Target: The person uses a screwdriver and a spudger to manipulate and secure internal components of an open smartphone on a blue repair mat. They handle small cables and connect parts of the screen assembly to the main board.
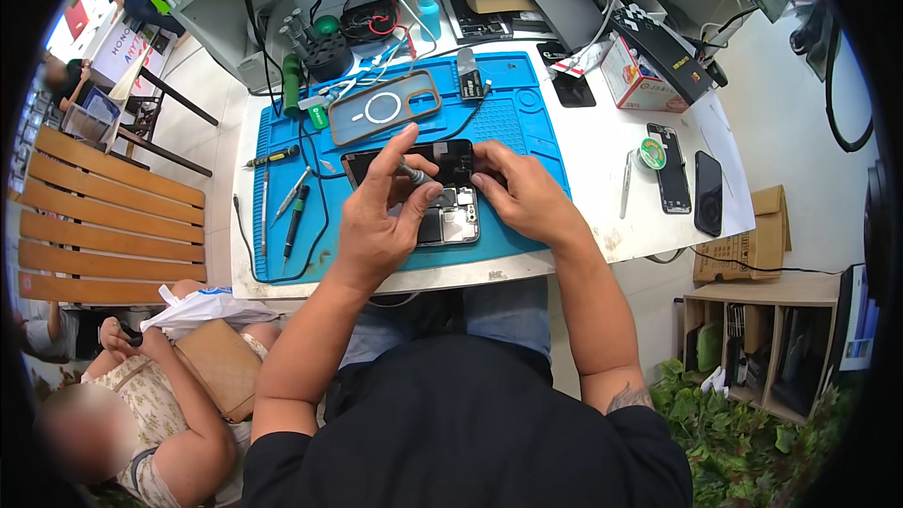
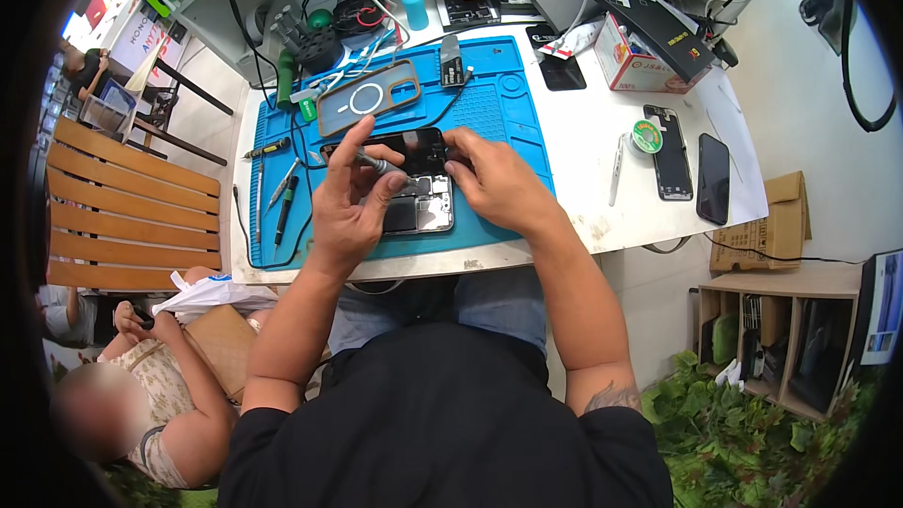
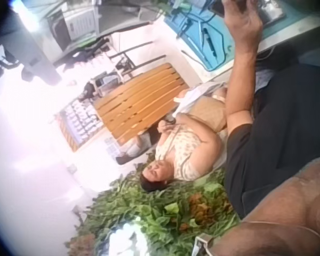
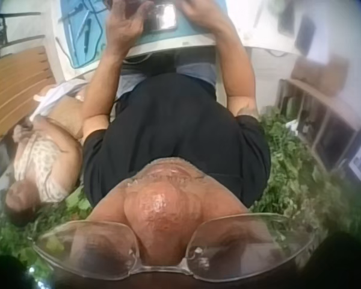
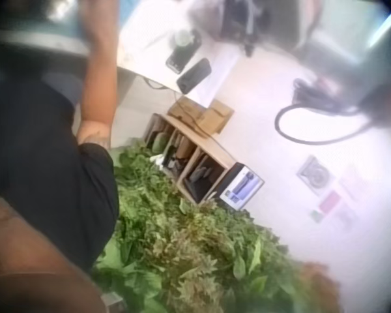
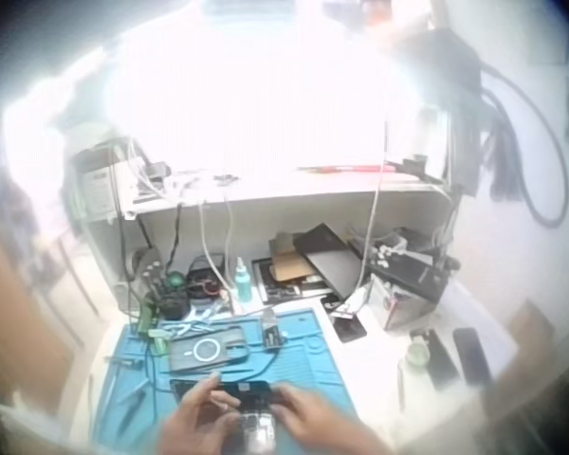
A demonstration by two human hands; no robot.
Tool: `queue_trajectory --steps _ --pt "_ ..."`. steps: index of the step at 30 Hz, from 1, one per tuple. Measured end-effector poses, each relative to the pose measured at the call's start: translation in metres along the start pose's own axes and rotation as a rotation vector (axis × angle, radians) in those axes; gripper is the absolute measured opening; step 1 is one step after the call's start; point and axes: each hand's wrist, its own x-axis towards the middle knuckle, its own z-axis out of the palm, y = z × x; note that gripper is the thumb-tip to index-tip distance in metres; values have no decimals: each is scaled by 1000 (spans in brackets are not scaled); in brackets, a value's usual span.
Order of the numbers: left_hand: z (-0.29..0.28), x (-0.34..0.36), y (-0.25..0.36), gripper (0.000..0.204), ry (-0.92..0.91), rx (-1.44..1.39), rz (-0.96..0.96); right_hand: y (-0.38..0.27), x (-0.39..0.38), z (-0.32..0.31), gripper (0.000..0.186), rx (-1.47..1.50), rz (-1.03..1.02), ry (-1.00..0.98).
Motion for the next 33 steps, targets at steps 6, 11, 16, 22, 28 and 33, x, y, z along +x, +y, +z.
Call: queue_trajectory --steps 6,11,16,22,28,33 --pt "25 -8 -9 74 42 -40 -35 2 -6 -6 29 -54 14 -13" --pt "22 -4 -8 75 -2 33 -10 3 -5 -5 29 -43 -4 -8" --pt "21 -2 -7 73 -2 72 16 2 -3 -4 27 -57 -14 -2" --pt "19 -1 -7 72 -6 97 25 -2 -1 -4 27 -64 27 -29" --pt "18 2 -6 72 -21 126 45 1 -1 -1 28 -36 -24 3" --pt "18 7 -4 71 -36 184 125 -3 0 -4 29 -71 25 -42"
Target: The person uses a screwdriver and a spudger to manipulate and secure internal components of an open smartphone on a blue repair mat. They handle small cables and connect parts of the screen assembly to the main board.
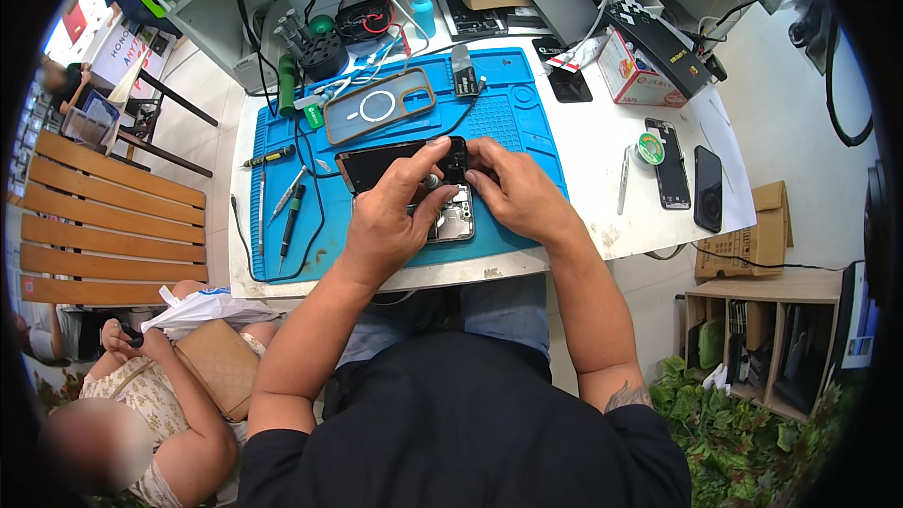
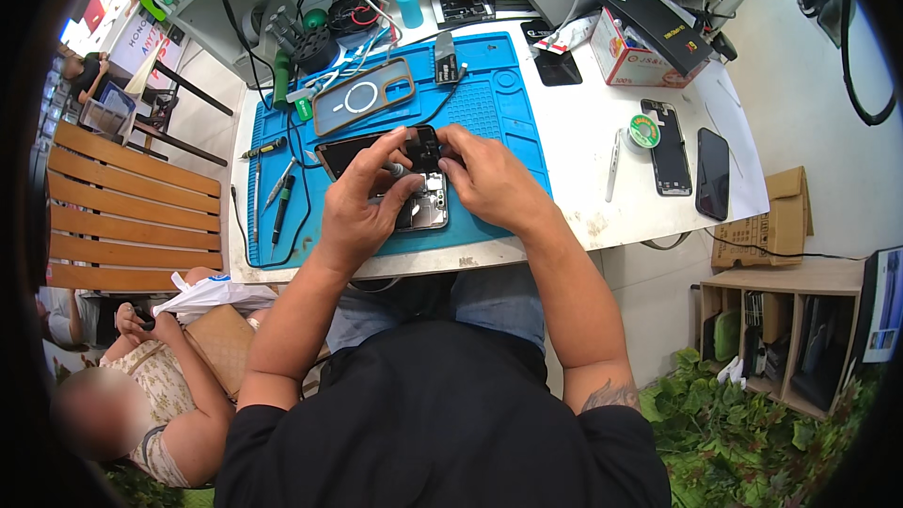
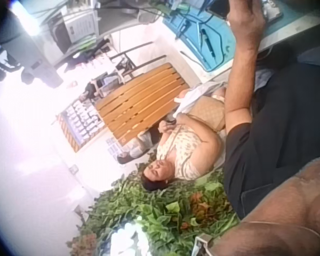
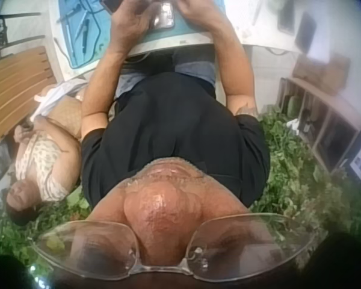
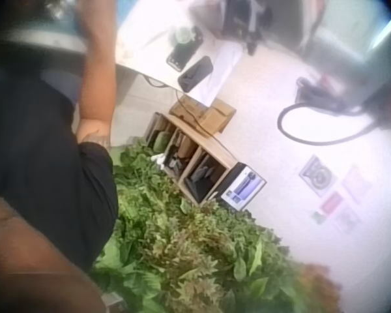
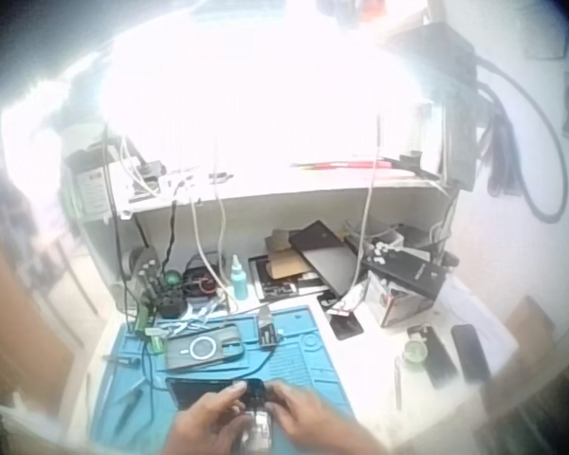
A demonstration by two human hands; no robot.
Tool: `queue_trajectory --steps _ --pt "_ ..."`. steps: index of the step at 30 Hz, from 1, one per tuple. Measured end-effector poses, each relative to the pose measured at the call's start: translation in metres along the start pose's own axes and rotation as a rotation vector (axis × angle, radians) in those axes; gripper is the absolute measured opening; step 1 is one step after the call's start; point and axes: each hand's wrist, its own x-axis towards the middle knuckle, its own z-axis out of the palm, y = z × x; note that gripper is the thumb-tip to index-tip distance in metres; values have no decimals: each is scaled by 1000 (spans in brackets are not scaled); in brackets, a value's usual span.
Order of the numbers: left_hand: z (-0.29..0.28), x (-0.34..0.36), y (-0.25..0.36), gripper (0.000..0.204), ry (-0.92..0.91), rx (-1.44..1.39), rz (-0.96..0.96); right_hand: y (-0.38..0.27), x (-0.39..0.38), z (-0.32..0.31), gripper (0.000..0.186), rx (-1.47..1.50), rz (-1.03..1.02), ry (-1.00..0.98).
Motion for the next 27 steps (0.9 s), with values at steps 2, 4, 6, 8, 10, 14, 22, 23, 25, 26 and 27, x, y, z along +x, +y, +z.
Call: queue_trajectory --steps 2,4,6,8,10,14,22,23,25,26,27 --pt "-2 3 1 71 -21 59 37 -2 0 0 28 -13 -5 12" --pt "-2 5 1 71 -19 97 84 -2 -1 0 27 -23 -8 12" --pt "-1 7 2 70 -23 133 113 -2 -1 0 27 -19 -4 19" --pt "-1 9 3 71 -31 166 123 -4 -1 -1 25 0 7 31" --pt "-4 10 6 70 -41 202 152 -6 0 0 25 -3 -1 28" --pt "-10 19 10 62 -62 208 169 -4 -2 0 26 -56 -39 52" --pt "-18 25 9 59 -138 -114 109 -3 -1 1 22 -40 -56 58" --pt "-21 25 7 58 -161 -134 96 -3 -1 1 21 -35 -49 59" --pt "-24 23 5 56 -161 -99 59 -2 -1 1 22 -42 -44 57" --pt "-24 22 4 55 -161 -82 40 -2 -1 1 22 -45 -42 56" --pt "-24 23 4 54 -158 -124 20 -2 -1 1 22 -33 -43 54"
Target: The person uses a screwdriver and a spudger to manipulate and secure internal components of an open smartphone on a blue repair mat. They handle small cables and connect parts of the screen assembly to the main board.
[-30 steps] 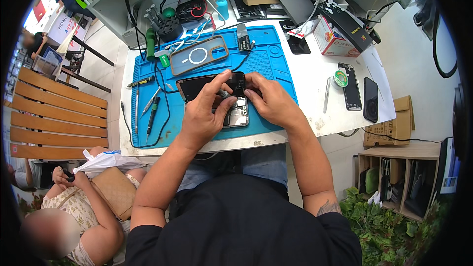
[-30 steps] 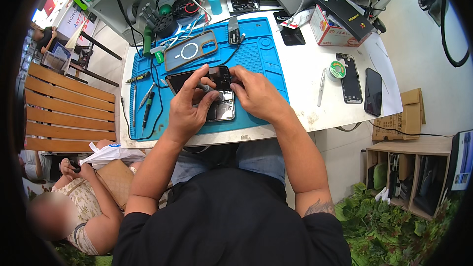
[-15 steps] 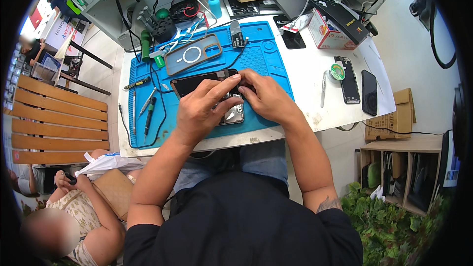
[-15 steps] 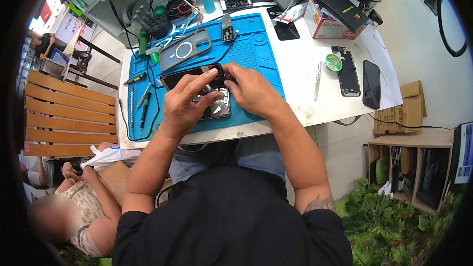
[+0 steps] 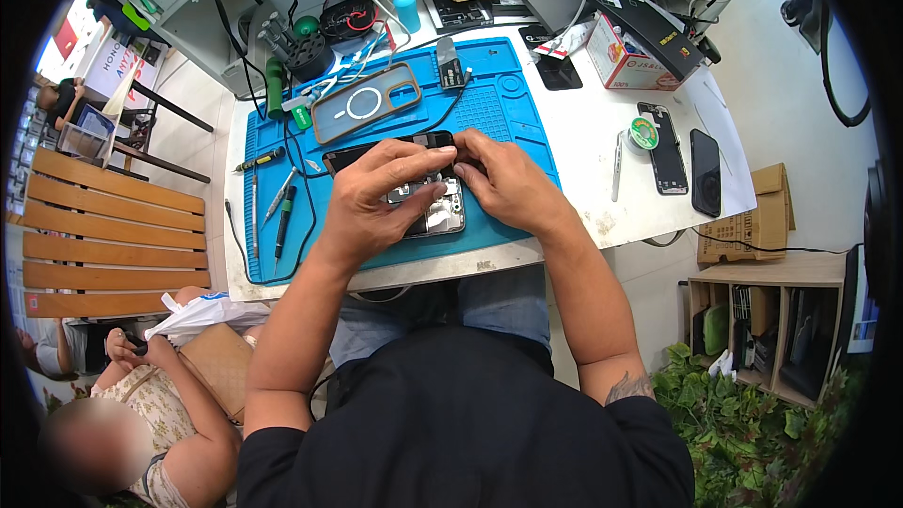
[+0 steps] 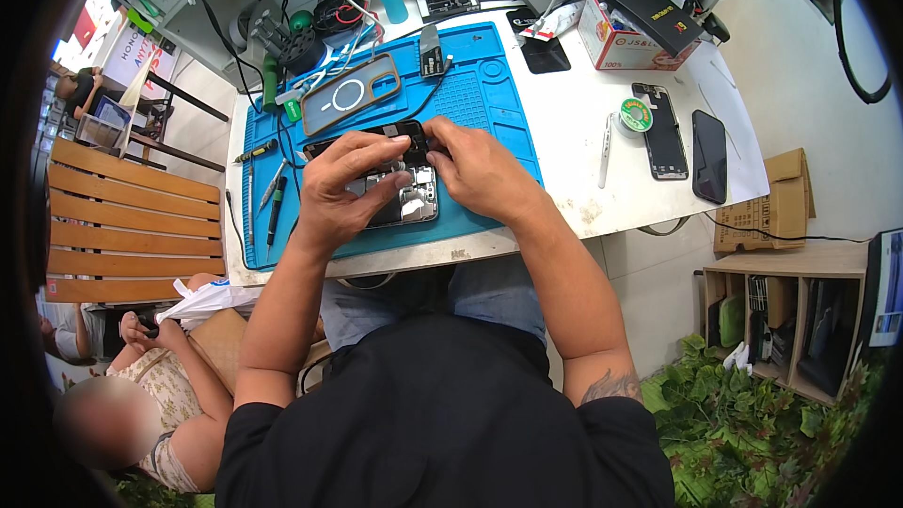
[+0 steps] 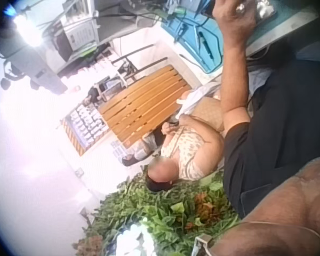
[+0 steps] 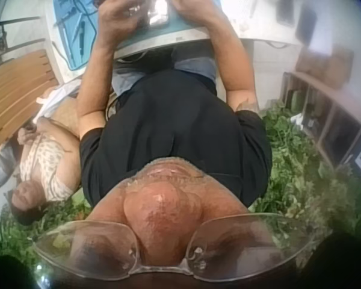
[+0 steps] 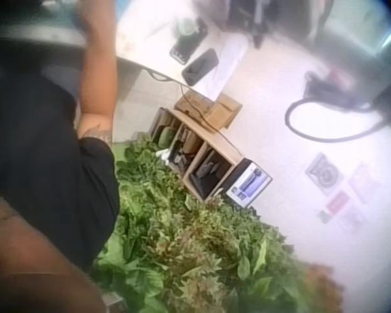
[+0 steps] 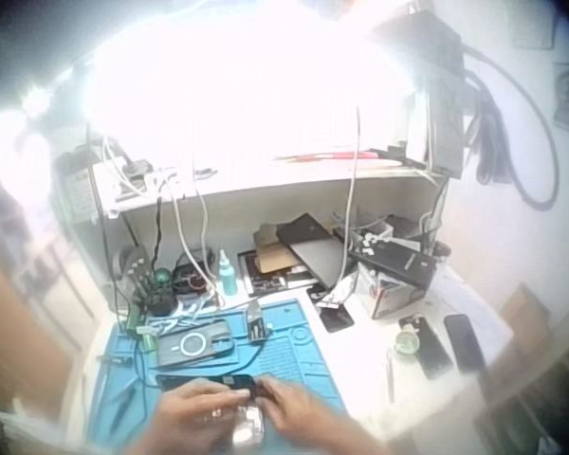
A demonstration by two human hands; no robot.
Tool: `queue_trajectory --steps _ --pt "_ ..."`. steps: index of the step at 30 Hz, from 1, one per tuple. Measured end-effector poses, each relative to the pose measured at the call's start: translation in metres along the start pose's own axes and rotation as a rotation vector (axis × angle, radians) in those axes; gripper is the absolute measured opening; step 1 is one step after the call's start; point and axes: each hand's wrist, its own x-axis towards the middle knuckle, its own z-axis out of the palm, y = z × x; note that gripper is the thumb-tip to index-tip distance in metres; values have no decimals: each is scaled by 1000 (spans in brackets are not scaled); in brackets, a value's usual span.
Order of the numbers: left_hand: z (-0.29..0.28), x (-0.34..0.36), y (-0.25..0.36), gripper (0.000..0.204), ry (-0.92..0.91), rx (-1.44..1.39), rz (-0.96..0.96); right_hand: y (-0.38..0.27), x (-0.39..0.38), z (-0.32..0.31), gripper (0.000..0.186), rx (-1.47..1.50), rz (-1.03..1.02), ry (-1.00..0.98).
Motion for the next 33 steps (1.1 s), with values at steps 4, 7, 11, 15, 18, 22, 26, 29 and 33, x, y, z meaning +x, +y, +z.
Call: queue_trajectory --steps 4,7,11,15,18,22,26,29,33 --pt "-1 5 2 56 -3 -45 -15 2 0 1 21 29 -8 4" --pt "-1 5 -3 58 3 -98 -52 0 0 1 20 31 2 0" --pt "-1 7 2 57 29 -59 -32 -2 1 -1 19 0 -3 -1" --pt "-3 5 -4 55 15 -71 -45 2 0 0 23 -1 -9 -4" --pt "-5 5 0 54 -12 -63 -60 -1 0 0 22 8 6 -9" --pt "-5 5 -3 55 -29 -58 -56 0 0 0 22 -4 8 -9" --pt "-4 2 -13 55 -17 -110 -39 -2 0 0 22 -2 4 -3" --pt "-3 5 -2 53 -14 -76 -32 -1 0 -1 23 -13 5 -9" --pt "-1 -4 -16 60 -10 -112 -74 2 0 1 24 -18 -1 -9"
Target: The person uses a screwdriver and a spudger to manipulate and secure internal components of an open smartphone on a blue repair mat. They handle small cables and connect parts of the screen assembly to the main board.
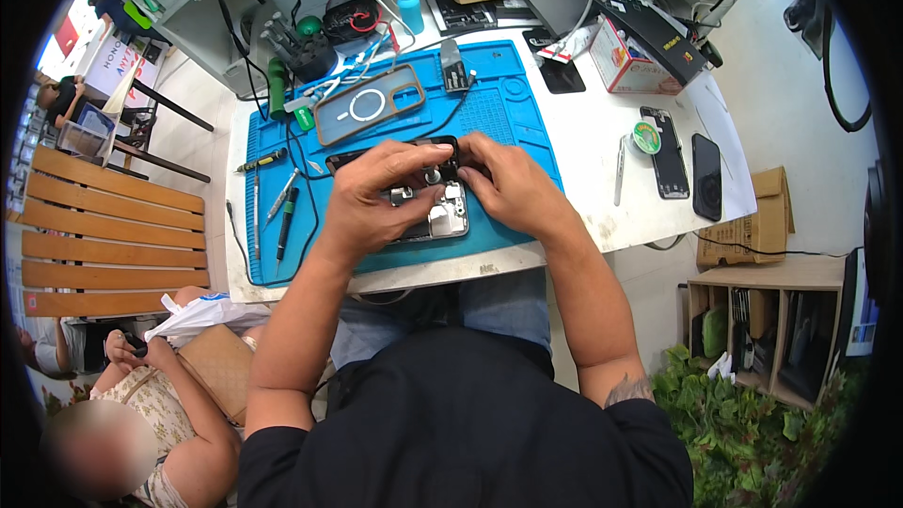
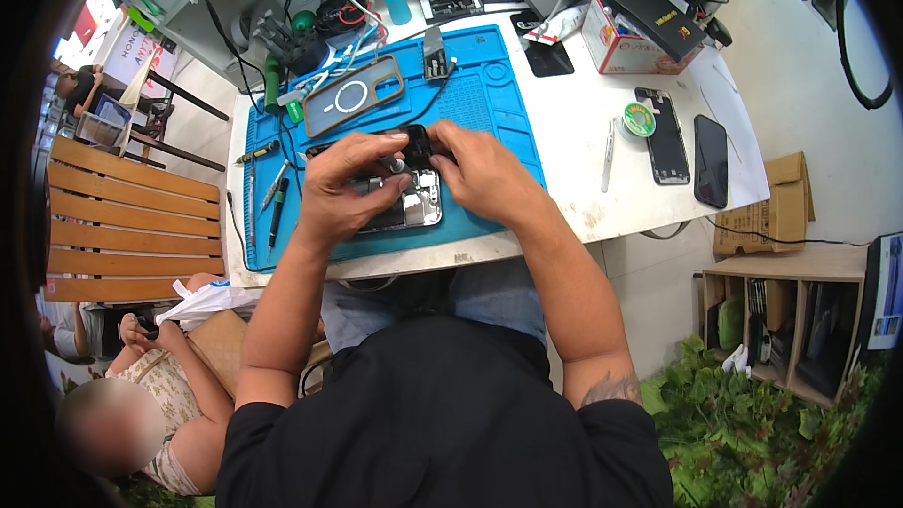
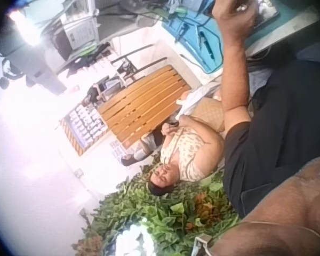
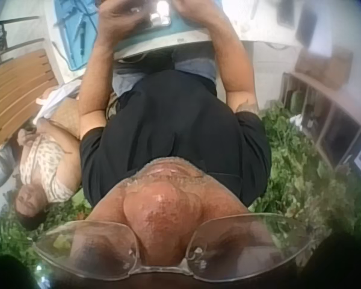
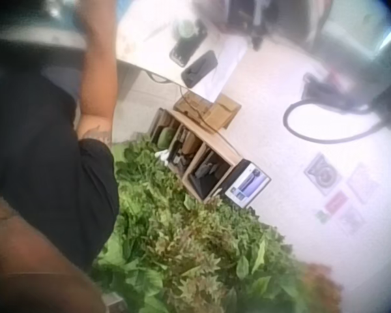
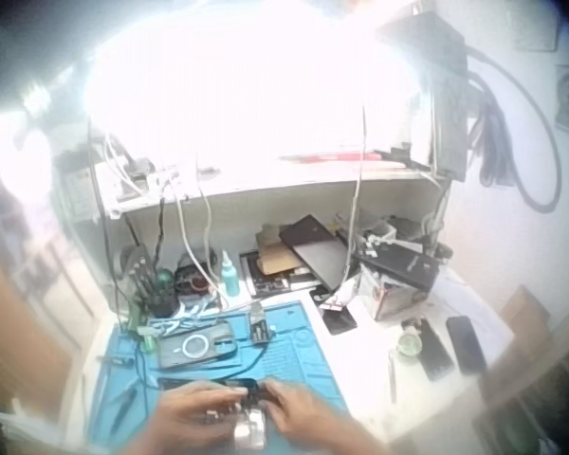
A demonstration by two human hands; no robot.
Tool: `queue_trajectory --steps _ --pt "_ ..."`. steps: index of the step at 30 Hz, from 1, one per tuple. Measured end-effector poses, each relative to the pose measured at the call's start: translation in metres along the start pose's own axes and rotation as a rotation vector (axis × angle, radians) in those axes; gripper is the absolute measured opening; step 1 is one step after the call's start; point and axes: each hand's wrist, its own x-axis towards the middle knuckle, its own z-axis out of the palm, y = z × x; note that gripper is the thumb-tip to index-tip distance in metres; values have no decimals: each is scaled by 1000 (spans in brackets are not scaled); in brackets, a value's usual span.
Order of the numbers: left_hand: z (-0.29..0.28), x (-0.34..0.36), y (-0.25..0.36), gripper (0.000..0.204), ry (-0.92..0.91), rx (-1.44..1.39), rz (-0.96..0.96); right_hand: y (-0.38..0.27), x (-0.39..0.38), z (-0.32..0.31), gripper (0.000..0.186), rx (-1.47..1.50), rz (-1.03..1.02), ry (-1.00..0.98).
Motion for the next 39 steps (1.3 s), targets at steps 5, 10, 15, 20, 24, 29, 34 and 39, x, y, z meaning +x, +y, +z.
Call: queue_trajectory --steps 5,10,15,20,24,29,34,39 --pt "3 -9 13 71 164 -164 -74 -5 -1 -3 24 -49 17 -15" --pt "-66 28 11 43 407 -150 -121 -4 -2 -4 23 6 63 -17" --pt "-104 67 -37 38 408 -231 -235 -11 2 0 22 82 33 -2" --pt "-104 68 -74 67 418 -140 -258 -8 -1 -3 24 37 54 -25" --pt "-99 61 -86 71 468 -64 -294 -18 -1 -6 25 17 69 -33" --pt "-99 56 -91 68 482 15 -325 -13 -2 -3 24 21 54 -6" --pt "-100 55 -95 68 489 1 -341 -13 -1 -3 25 30 67 -18" --pt "-98 55 -95 67 490 -29 -335 -11 -1 -3 26 8 74 -23"
